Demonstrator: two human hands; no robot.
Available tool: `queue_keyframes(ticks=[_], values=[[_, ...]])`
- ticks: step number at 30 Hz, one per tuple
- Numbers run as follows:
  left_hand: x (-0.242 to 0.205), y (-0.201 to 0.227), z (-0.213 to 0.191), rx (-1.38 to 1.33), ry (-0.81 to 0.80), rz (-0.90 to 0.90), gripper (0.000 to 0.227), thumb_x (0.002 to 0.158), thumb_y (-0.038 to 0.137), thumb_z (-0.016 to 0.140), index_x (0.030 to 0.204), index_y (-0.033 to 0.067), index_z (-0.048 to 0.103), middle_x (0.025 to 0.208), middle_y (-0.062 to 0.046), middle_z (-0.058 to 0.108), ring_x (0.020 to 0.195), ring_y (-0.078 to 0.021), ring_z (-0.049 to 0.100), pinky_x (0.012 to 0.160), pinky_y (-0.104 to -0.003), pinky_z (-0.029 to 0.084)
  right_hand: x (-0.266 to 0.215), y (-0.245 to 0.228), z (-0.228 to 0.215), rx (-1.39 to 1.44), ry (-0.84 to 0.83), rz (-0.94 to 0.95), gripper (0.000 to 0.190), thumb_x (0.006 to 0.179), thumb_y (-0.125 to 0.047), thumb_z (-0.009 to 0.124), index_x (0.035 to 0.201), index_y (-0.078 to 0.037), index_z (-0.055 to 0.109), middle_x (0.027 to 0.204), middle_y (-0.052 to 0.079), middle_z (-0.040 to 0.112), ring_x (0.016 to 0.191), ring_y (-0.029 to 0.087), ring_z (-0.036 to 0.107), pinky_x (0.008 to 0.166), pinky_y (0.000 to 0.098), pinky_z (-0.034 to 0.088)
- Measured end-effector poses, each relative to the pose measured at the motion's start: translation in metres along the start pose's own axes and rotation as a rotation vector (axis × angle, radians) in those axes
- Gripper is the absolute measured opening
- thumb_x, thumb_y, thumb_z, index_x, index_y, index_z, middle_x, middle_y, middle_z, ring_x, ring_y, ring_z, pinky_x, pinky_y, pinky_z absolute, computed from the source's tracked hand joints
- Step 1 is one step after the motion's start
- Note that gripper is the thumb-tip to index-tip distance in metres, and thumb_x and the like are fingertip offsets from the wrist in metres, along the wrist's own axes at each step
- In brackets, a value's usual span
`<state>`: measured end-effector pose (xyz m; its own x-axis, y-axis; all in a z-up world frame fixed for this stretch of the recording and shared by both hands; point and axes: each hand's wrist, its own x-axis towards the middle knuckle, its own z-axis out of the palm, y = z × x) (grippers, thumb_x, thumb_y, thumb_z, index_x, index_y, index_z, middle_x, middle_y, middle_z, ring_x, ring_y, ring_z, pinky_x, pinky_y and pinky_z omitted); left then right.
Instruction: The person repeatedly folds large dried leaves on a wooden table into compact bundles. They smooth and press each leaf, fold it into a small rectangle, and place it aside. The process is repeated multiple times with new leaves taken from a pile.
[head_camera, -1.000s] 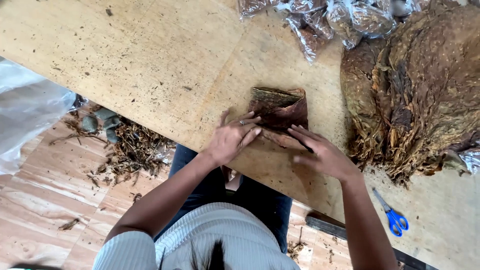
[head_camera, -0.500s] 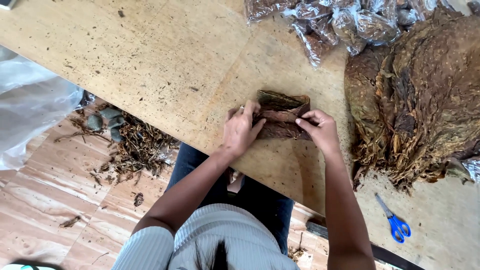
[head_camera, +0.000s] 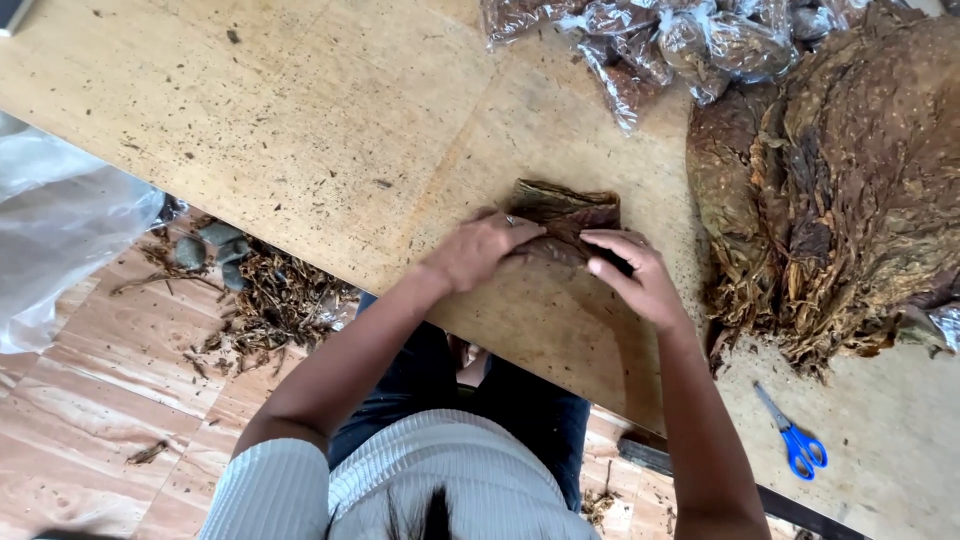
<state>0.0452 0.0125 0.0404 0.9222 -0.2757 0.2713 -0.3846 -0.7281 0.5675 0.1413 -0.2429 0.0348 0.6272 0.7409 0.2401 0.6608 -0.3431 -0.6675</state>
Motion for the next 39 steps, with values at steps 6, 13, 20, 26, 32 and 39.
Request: queue_keyframes(ticks=[6, 13, 20, 26, 32, 39], values=[[0.02, -0.018, 0.002, -0.31, 0.103, -0.217, 0.024, 0.091, 0.035, 0.058, 0.103, 0.0149, 0.061, 0.099, -0.012, 0.07, 0.096, -0.0351, 0.066, 0.083, -0.048, 0.053, -0.006, 0.016, -0.006, 0.181, 0.24, 0.147, 0.04, 0.085, -0.001, 0.069, 0.124, 0.003, 0.059, 0.112, 0.024, 0.063, 0.109, 0.033, 0.058, 0.095, 0.0449, 0.046], [0.056, -0.037, 0.036, -0.129, 0.345, -0.459, 0.032, 0.091, 0.041, 0.057, 0.103, 0.0106, 0.058, 0.099, -0.015, 0.064, 0.09, -0.0356, 0.067, 0.074, -0.047, 0.057, 0.034, 0.057, 0.014, -0.121, 0.535, 0.289, 0.024, 0.094, -0.022, 0.069, 0.11, -0.005, 0.064, 0.101, 0.018, 0.065, 0.099, 0.031, 0.063, 0.083, 0.0409, 0.052], [0.052, -0.054, 0.032, -0.093, 0.158, -0.509, 0.042, 0.088, 0.039, 0.063, 0.11, 0.0035, 0.06, 0.116, -0.018, 0.053, 0.111, -0.0371, 0.058, 0.089, -0.045, 0.053, 0.036, 0.05, 0.017, -0.233, 0.318, 0.487, 0.051, 0.099, -0.05, 0.053, 0.117, -0.003, 0.054, 0.115, 0.02, 0.046, 0.112, 0.041, 0.05, 0.097, 0.0502, 0.043], [0.037, -0.056, 0.028, -0.486, 0.146, -0.381, 0.042, 0.083, 0.036, 0.064, 0.113, 0.0068, 0.057, 0.113, -0.024, 0.055, 0.111, -0.0421, 0.056, 0.091, -0.049, 0.049, 0.03, 0.027, 0.018, 0.14, 0.562, 0.222, 0.018, 0.096, -0.021, 0.065, 0.104, -0.008, 0.054, 0.082, 0.005, 0.053, 0.079, 0.014, 0.05, 0.071, 0.03, 0.042], [-0.001, 0.016, -0.027, -0.773, 0.246, 0.038, 0.037, 0.091, 0.0, 0.048, 0.122, 0.0178, 0.053, 0.087, -0.013, 0.063, 0.089, -0.0196, 0.058, 0.086, -0.039, 0.049, 0.034, 0.028, 0.009, 0.368, 0.759, 0.244, 0.028, 0.088, -0.01, 0.076, 0.104, -0.008, 0.054, 0.072, 0.0, 0.056, 0.064, 0.006, 0.052, 0.06, 0.0173, 0.043], [0.002, -0.037, -0.046, -0.432, 0.291, -0.046, 0.044, 0.079, -0.013, 0.047, 0.109, 0.0096, 0.069, 0.101, -0.018, 0.069, 0.098, -0.0367, 0.064, 0.092, -0.045, 0.048, 0.01, -0.008, -0.004, 0.367, 0.64, 0.278, 0.045, 0.096, -0.009, 0.057, 0.133, -0.002, 0.033, 0.097, 0.019, 0.055, 0.067, 0.025, 0.063, 0.049, 0.0248, 0.048]])
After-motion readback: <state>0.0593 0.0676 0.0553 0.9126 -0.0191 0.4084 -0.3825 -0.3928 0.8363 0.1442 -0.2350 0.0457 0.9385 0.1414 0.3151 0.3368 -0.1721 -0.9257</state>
